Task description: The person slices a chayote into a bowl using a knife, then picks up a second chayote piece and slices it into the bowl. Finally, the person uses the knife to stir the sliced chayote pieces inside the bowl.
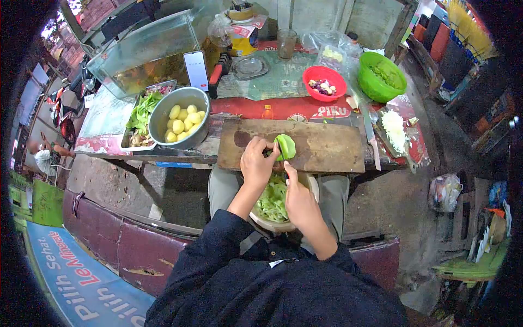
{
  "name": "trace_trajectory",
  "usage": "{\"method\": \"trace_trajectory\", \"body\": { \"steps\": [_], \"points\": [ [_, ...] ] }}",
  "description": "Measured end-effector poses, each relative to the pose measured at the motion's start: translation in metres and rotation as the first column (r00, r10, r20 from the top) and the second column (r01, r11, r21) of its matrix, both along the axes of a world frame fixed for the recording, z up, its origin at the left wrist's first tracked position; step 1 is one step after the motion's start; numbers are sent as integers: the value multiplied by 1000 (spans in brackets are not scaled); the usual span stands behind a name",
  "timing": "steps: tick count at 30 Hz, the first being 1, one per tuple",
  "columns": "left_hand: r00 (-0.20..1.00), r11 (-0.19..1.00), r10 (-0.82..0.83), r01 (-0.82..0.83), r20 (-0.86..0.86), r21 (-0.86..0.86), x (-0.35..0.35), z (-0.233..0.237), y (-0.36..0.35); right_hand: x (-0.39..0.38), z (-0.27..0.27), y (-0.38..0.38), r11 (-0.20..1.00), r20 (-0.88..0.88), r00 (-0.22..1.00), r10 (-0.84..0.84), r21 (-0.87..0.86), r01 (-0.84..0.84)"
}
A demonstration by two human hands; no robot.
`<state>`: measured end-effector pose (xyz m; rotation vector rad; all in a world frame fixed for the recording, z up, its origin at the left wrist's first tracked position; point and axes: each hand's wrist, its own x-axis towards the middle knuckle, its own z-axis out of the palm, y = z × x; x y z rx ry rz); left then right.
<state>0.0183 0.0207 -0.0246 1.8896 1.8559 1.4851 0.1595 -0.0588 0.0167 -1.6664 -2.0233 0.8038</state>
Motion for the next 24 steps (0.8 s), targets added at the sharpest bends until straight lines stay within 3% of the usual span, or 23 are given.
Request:
{"method": "trace_trajectory", "body": {
  "steps": [3,11,13,17,24],
  "points": [
    [997,998,-39,42,62,-40,1,2,0,-3,-2,5,1000,4,1000,-10,-26,10],
    [1000,997,-15,15,-1,71,-2,-4,3,18,28,-32,988,6,1000,-20,-150,21],
    [1000,1000,-22,22,18,7,-2,4,-1,26,30,-36,993,-145,989,1,-116,-18],
    [999,998,-32,34,40,-49,-3,4,-2,15,30,-28,1000,-142,990,-19,13,21],
    [999,999,-33,34,30,-26,-4,-2,-2,-10,-5,-1,998,27,1000,-8,-67,10]
  ]
}}
